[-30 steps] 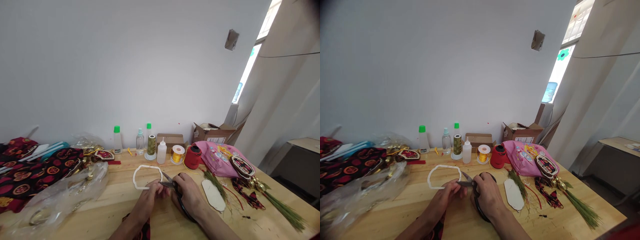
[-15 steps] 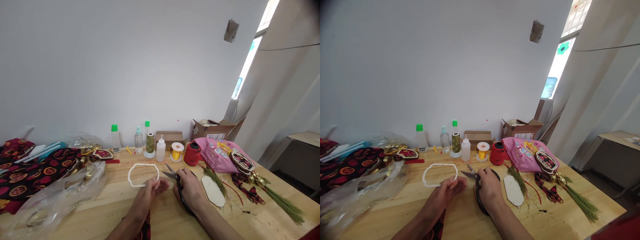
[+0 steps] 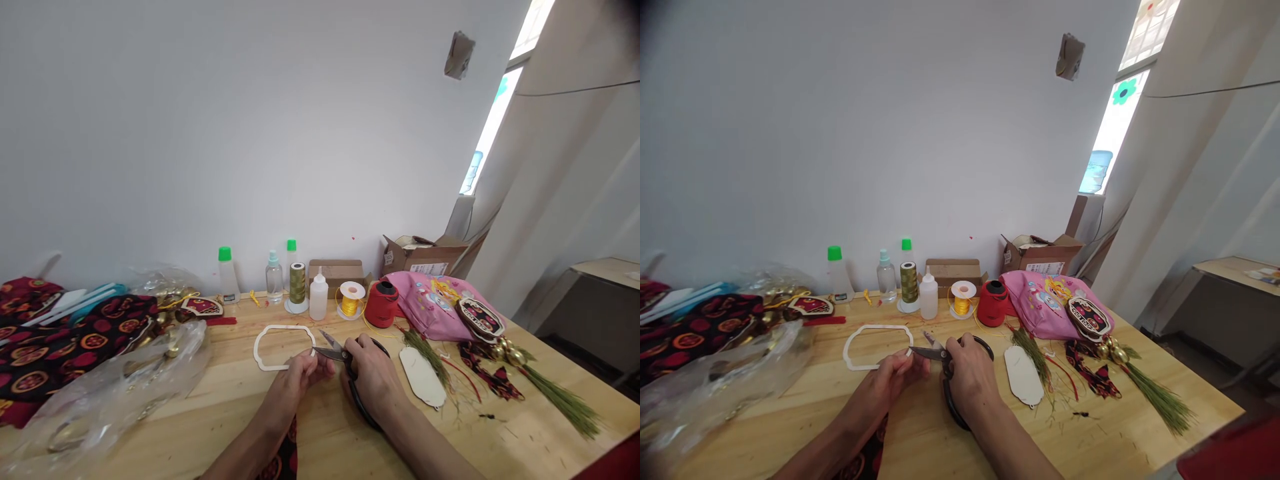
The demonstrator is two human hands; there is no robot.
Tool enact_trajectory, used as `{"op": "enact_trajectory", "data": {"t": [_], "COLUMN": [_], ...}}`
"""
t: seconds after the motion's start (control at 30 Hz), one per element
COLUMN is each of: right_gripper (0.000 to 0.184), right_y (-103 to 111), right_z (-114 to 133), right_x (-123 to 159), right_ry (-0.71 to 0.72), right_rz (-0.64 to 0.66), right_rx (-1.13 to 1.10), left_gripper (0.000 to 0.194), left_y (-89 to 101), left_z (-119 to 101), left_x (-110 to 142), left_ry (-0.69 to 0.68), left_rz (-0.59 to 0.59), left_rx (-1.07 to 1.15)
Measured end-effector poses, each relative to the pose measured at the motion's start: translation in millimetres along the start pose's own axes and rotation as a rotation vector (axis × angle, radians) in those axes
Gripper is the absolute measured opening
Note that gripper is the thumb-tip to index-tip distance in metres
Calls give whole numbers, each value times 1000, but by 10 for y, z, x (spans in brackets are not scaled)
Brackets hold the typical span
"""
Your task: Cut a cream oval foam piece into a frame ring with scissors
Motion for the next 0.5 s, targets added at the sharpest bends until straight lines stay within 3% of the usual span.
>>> {"op": "enact_trajectory", "data": {"t": [0.1, 0.27, 0.37, 0.5], "right_gripper": [14, 11, 13, 16], "right_y": [-8, 2, 48, 87], "right_z": [-17, -328, -344, -102], "right_x": [-16, -54, -25, 39], "right_ry": [-2, -151, -138, -2], "right_rz": [-5, -2, -29, -51], "right_rx": [44, 136, 93, -3], "left_gripper": [28, 28, 28, 20], "left_y": [7, -37, 11, 38], "left_z": [-10, -27, 7, 44], "left_x": [7, 68, 74, 50], "left_ry": [-11, -40, -5, 41], "left_rz": [-14, 17, -25, -64], "left_rx": [12, -200, -14, 148]}}
Point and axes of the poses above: each hand's wrist, its own x-axis away from the middle knuckle, its own y-axis out of the back of the hand, z = x × y, the point moved 10 cm from there along -x, towards the middle knuckle, and after that the axes turned 7 degrees about x, right-handed, at the moved point
